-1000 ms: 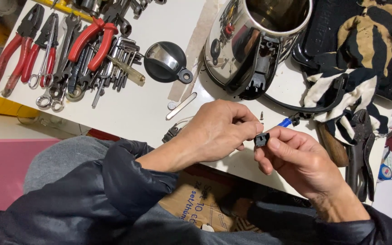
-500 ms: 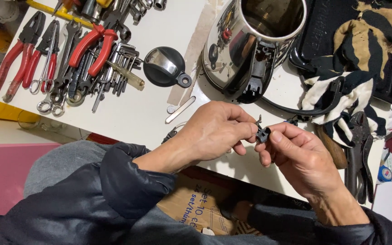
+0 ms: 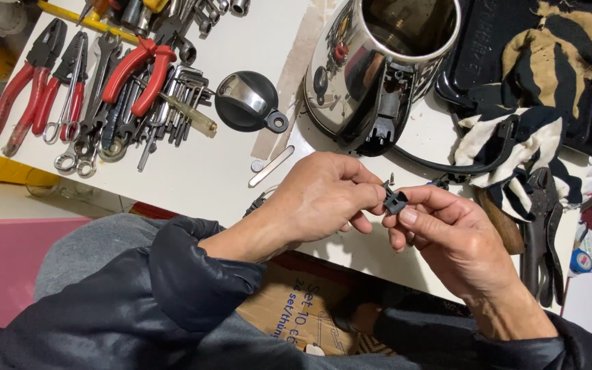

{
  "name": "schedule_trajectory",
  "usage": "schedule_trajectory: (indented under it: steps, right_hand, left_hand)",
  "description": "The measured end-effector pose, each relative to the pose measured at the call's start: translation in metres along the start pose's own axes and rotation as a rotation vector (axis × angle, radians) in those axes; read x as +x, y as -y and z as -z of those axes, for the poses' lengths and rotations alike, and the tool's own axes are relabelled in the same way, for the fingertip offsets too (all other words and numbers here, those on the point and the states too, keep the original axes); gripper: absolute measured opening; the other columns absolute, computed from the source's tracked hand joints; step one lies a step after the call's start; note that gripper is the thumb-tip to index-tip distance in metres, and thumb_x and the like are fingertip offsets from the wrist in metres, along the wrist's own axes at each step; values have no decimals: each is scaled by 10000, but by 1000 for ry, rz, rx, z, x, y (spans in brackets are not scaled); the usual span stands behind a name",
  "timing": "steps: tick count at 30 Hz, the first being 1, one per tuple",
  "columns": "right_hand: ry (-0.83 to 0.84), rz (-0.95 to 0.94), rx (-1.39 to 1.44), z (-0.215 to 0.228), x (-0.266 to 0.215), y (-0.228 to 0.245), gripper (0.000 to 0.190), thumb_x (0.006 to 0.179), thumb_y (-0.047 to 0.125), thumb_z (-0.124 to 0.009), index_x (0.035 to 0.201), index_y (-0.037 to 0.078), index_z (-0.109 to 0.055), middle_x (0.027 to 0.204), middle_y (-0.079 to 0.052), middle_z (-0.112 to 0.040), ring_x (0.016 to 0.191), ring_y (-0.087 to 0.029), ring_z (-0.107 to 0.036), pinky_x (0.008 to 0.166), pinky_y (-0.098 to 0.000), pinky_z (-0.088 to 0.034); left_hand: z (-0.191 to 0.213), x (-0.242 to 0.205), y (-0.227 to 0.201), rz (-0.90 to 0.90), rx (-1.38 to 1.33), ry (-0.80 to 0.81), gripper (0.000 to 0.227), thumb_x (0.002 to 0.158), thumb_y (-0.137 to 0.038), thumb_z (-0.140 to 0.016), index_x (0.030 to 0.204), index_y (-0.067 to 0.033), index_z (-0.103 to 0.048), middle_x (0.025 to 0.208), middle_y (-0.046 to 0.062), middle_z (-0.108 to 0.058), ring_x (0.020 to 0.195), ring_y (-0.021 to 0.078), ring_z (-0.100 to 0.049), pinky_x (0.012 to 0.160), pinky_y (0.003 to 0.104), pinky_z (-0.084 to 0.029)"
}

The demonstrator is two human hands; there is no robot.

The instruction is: The person uses pliers to strip the insulation from a wire and then assembles a small black plastic component. They connect the wire to the component and insert it into the base of a stainless steel electric kettle. The person then handles a small black plastic piece and a screwdriver.

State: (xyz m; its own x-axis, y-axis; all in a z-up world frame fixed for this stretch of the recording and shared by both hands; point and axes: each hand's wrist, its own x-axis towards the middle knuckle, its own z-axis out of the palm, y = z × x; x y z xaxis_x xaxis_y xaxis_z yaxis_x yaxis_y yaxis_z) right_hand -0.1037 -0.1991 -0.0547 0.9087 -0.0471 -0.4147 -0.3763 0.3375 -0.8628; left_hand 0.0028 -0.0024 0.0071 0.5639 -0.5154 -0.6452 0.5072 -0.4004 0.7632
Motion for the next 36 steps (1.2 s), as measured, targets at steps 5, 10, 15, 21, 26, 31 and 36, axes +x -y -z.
schedule_trajectory:
  steps: [5, 10, 15, 21, 26, 31, 36]
  right_hand:
    - [-1, 2, -22, -2, 0, 1, 197, 900, -3, -651, 1074, -86, -687, 878, -235, -742, 643, -278, -648, 649, -339, -522]
    - [-3, 55, -51, 8, 4, -11, 192, 872, 0, -683, 1033, -103, -697, 838, -215, -749, 620, -236, -654, 620, -298, -519]
    - [-120, 22, -103, -1, 6, 0, 211, 855, -48, -675, 1015, -174, -733, 792, -269, -712, 612, -311, -613, 601, -377, -486]
    - [-138, 3, -116, 1, 4, 6, 266, 863, -14, -658, 1050, -183, -746, 766, -284, -696, 623, -352, -620, 610, -406, -468]
    - [-94, 64, -130, 4, 5, 2, 250, 867, 0, -650, 1020, -175, -743, 685, -278, -686, 590, -337, -627, 593, -371, -443]
    - [-105, 143, -240, 3, 9, -1, 192, 829, -28, -673, 951, -163, -734, 635, -225, -687, 542, -282, -621, 549, -350, -490]
    - [-82, 130, -210, 6, 6, -3, 178, 850, -33, -657, 986, -134, -711, 667, -222, -690, 573, -278, -637, 596, -343, -517]
  left_hand:
    - [0, 0, 1, -5, -22, -1, 134, 878, -164, -637, 902, -64, -723, 816, 51, -763, 625, 138, -711, 513, 222, -472]
    - [0, 4, 5, -55, 20, -1, 134, 825, -129, -653, 896, -68, -748, 784, 51, -766, 624, 124, -713, 591, 230, -512]
    - [2, -8, -8, -17, 13, 14, 146, 860, -138, -657, 961, -69, -737, 803, 58, -759, 649, 109, -696, 568, 227, -481]
    - [2, -9, -7, -1, -78, 38, 143, 913, -131, -661, 1005, -40, -722, 840, 85, -762, 633, 120, -683, 516, 207, -458]
    - [3, -13, -10, 9, -76, 52, 206, 897, -149, -650, 1056, -38, -718, 871, 74, -760, 640, 117, -680, 512, 203, -454]
    - [5, -16, -15, 21, 24, 51, 155, 853, -154, -689, 970, -61, -732, 908, 50, -775, 690, 113, -695, 682, 213, -536]
    - [7, -13, -11, -3, 106, 82, 201, 869, -202, -690, 1028, -92, -745, 961, 22, -783, 707, 105, -701, 724, 223, -543]
